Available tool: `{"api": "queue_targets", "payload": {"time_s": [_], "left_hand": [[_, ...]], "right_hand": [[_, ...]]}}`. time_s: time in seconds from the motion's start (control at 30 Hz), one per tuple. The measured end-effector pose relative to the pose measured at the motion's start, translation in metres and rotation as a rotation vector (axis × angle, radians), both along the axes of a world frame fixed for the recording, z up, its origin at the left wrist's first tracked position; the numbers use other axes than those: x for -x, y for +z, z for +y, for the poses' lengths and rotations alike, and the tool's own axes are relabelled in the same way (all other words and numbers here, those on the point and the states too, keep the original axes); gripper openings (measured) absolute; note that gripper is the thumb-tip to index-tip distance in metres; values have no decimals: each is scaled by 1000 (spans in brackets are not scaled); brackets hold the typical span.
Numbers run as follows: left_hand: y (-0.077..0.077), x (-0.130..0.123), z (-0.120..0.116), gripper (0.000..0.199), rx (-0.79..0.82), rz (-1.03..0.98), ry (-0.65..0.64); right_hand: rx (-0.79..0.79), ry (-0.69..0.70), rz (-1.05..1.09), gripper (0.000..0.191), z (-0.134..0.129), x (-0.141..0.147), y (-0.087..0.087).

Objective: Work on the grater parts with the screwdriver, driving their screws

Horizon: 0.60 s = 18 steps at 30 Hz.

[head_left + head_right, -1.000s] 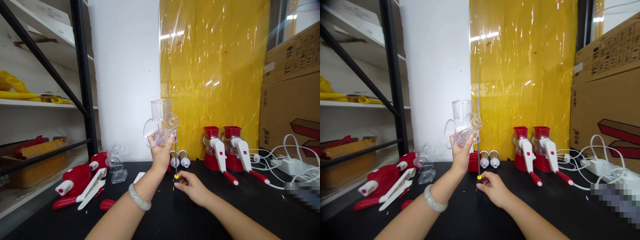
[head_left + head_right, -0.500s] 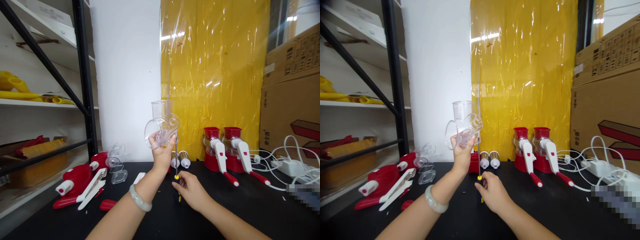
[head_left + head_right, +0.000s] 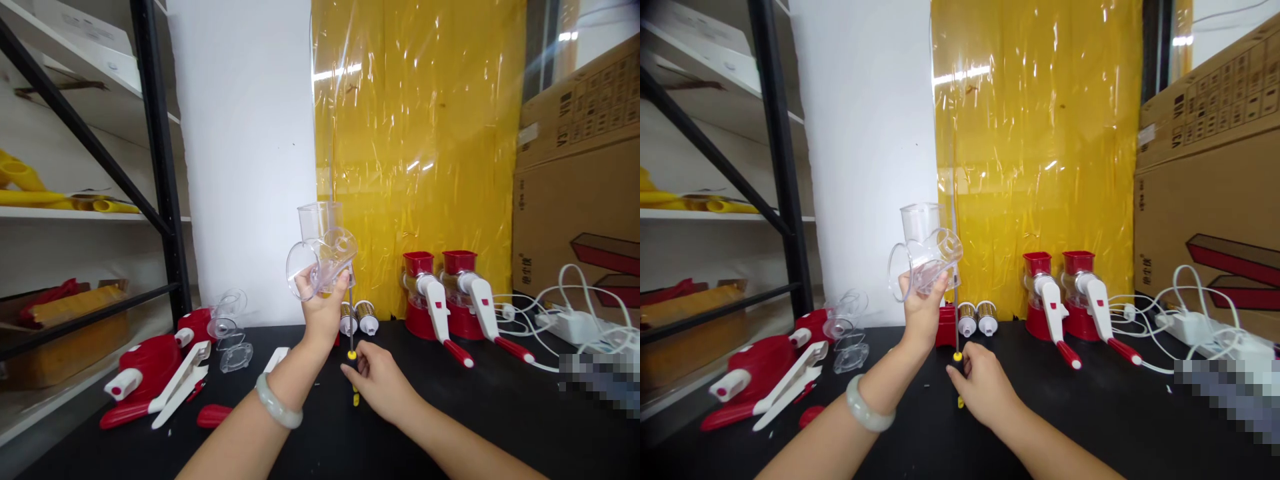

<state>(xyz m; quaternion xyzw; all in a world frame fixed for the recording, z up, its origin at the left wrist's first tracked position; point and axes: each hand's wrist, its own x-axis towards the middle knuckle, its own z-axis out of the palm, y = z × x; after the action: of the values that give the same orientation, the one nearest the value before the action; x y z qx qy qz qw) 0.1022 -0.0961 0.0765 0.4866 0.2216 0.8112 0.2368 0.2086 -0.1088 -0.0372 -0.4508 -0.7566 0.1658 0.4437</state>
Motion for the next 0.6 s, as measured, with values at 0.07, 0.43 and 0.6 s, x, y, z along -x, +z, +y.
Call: {"api": "queue_targets", "payload": {"time_s": [0.07, 0.43, 0.6], "left_hand": [[-1, 1, 1, 57, 1, 14, 23], [3, 3, -1, 56, -20, 16, 7], [3, 2, -2, 54, -35, 30, 4]], "right_hand": [[-9, -7, -7, 26, 1, 0, -1], [38, 268, 78, 45, 15, -18, 6], [-56, 211, 113, 62, 19, -26, 10]]}}
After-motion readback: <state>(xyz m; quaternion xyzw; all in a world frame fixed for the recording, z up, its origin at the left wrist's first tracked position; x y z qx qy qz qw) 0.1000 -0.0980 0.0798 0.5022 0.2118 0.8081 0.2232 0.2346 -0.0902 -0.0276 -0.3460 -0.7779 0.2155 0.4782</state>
